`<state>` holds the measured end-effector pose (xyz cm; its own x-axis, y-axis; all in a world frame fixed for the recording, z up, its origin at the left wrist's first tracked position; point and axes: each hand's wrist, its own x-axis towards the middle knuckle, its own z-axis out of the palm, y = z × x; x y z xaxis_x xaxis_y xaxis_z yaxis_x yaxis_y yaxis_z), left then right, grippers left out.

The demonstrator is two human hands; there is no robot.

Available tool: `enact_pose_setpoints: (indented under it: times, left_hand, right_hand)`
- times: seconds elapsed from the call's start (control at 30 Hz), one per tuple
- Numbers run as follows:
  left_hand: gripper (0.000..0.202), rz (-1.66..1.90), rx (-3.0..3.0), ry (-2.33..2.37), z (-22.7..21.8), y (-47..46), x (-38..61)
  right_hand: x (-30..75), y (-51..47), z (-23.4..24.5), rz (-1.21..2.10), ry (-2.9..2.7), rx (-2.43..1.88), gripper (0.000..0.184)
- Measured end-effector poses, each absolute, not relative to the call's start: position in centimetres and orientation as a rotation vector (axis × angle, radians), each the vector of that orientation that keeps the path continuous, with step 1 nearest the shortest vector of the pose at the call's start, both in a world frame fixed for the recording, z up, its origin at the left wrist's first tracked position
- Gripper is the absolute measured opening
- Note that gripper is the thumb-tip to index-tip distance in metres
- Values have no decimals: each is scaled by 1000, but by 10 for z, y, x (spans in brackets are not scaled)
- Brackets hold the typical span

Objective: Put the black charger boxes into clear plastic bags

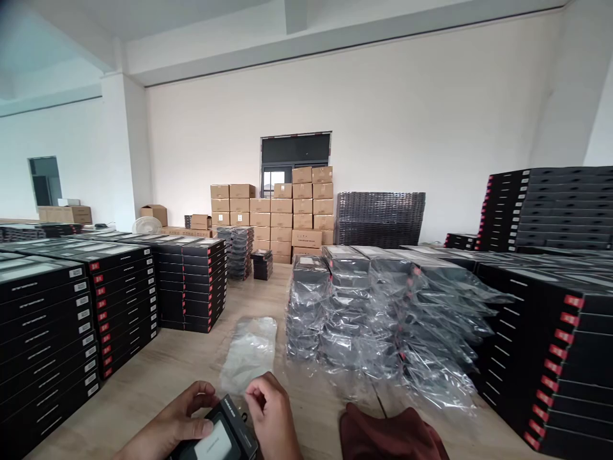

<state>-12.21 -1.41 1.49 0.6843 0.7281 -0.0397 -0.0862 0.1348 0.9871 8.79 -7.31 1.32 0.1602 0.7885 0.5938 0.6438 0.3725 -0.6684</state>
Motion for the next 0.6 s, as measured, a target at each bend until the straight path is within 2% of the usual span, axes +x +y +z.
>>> enact_pose_setpoints:
  times: [0.2,0.47,0.53,0.6]
  left_hand:
    - [50,769,1468,666,23,-17,-121]
    - [61,708,1398,733,33,-26,-113]
    - [59,722,1415,741,33,-27,-111]
    - [55,733,1447,747,31,-27,-109]
  right_hand:
    - [84,-81,25,192,-1557,-1336,17]
    - [83,-83,28,-3,-1677,-1403,28]
    - [88,-82,26,-70,-1552,-1554,24]
    - [94,-80,21,3,-1389,-1670,12]
